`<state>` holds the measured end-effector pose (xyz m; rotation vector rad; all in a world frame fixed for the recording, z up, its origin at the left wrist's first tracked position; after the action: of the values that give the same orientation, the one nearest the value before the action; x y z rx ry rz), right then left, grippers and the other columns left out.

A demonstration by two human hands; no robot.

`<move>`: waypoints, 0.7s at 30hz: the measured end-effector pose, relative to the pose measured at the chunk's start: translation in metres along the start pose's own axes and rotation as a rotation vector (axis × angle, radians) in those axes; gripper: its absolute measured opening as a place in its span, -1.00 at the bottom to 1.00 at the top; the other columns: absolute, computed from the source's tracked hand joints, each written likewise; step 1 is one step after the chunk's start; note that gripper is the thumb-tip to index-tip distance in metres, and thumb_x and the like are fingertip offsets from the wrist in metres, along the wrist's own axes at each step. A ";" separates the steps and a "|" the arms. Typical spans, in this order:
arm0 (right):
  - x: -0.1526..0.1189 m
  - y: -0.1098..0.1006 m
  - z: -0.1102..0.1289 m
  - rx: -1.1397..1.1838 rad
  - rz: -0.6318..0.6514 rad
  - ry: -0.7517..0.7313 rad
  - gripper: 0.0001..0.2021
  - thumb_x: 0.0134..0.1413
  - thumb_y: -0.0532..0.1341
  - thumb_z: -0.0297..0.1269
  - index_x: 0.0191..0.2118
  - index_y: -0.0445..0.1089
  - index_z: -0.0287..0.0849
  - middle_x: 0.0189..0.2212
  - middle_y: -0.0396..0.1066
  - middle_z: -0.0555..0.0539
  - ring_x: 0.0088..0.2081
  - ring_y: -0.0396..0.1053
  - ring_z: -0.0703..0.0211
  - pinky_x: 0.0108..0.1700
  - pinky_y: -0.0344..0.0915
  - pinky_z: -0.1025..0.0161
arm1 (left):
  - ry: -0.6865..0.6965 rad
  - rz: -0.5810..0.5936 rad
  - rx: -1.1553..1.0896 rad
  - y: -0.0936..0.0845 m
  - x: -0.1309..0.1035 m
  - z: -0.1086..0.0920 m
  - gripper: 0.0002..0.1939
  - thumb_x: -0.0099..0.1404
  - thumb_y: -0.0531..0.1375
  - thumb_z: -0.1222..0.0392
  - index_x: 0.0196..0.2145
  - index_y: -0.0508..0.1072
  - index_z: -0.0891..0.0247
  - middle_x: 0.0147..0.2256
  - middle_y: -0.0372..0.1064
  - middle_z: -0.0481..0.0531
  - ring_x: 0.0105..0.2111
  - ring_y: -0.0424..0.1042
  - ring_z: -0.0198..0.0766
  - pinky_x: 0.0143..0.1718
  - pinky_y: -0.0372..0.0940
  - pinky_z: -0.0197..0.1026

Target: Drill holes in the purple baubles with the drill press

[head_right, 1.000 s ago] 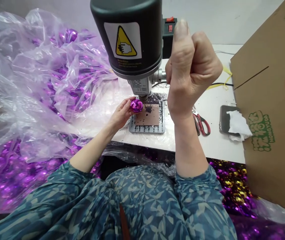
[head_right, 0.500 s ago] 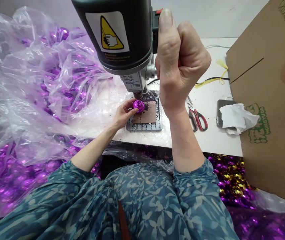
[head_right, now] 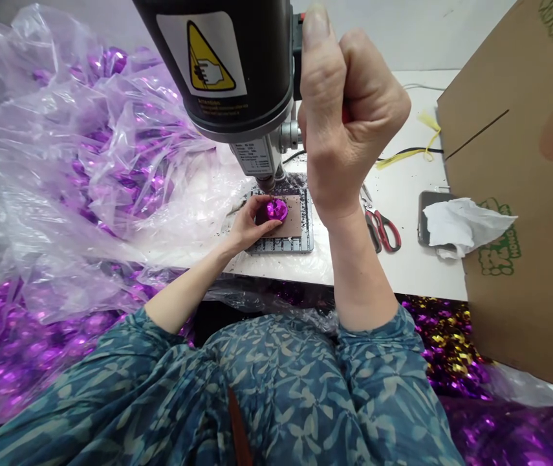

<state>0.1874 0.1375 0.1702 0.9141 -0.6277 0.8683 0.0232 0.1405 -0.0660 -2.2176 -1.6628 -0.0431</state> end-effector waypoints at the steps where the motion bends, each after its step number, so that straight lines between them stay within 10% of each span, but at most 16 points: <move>1: 0.000 0.000 0.001 0.009 0.003 0.009 -0.38 0.23 0.23 0.09 -0.50 -0.13 -0.23 -0.69 -0.13 0.13 -0.65 -0.12 0.62 -0.43 -0.16 0.33 | 0.004 0.003 -0.003 0.000 0.000 0.000 -0.34 0.35 0.54 -0.19 0.24 0.48 0.11 0.15 0.65 0.20 0.16 0.67 0.06 0.27 0.58 0.11; 21: -0.043 -0.041 -0.024 -0.117 -0.011 0.028 -0.17 0.28 0.29 0.36 -0.48 -0.24 -0.19 -0.64 -0.35 0.05 -0.60 -0.24 0.50 -0.45 -0.18 0.22 | 0.005 0.000 -0.041 0.002 -0.003 0.006 -0.27 0.37 0.52 -0.33 0.28 0.45 0.07 0.24 0.60 0.26 0.28 0.61 0.16 0.37 0.52 0.24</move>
<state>0.2027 0.1297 0.1086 0.7983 -0.6419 0.8242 0.0234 0.1389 -0.0728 -2.2454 -1.6743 -0.0836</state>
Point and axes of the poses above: each hand's wrist, its own x-axis towards the middle knuckle, its own y-axis out of the palm, z = x × y, the point moved 2 cm from there along x, towards the middle knuckle
